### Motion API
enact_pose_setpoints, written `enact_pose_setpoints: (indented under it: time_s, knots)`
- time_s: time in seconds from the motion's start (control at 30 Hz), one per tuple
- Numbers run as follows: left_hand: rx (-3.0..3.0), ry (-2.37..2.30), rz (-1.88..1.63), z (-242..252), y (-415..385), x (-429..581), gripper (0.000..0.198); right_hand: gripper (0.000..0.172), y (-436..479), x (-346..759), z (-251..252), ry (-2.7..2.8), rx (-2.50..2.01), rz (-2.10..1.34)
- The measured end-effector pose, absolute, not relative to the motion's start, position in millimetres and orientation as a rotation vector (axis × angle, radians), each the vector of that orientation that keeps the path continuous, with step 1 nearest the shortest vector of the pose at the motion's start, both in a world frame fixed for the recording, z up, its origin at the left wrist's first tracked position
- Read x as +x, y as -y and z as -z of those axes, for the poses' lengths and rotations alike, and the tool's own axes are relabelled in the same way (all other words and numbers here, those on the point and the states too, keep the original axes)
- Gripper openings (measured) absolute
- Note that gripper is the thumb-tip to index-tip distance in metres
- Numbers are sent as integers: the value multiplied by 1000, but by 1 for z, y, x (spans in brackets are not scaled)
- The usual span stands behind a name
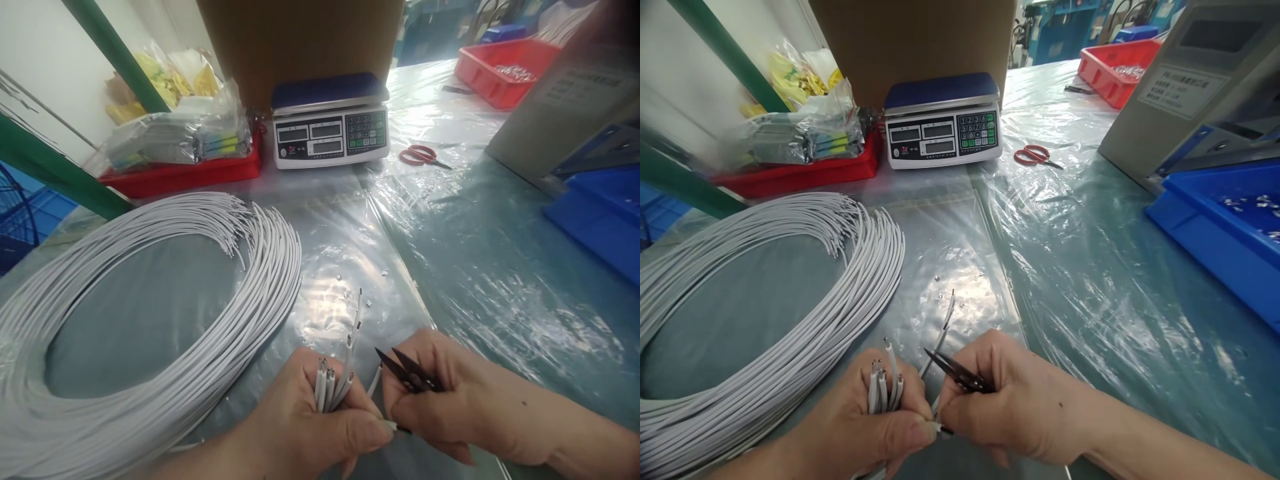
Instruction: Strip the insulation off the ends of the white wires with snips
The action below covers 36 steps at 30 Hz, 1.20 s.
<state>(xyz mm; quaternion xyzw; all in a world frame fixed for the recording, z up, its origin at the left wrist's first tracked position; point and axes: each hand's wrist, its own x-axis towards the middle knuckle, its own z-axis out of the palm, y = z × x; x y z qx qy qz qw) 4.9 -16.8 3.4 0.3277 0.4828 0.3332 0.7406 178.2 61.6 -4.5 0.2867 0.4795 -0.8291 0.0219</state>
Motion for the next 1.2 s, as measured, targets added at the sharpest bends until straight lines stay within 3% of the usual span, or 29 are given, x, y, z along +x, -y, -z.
enact_pose_setpoints:
  time_s: [0.2,0.5,0.9,1.2]
  knots:
    - [798,-1096,-841,-6,17,1,21,15,-53,172,20,-1090,807,2881]
    - [908,-1239,-880,-4,19,3,26,19,-45,170,27,-789,822,3060]
    - [1149,-1399,-849,-2,24,4,39,15,-46,166,24,-790,849,3115]
    - [1003,-1471,-846,-2,20,2,34,19,-46,169,17,-947,906,3109]
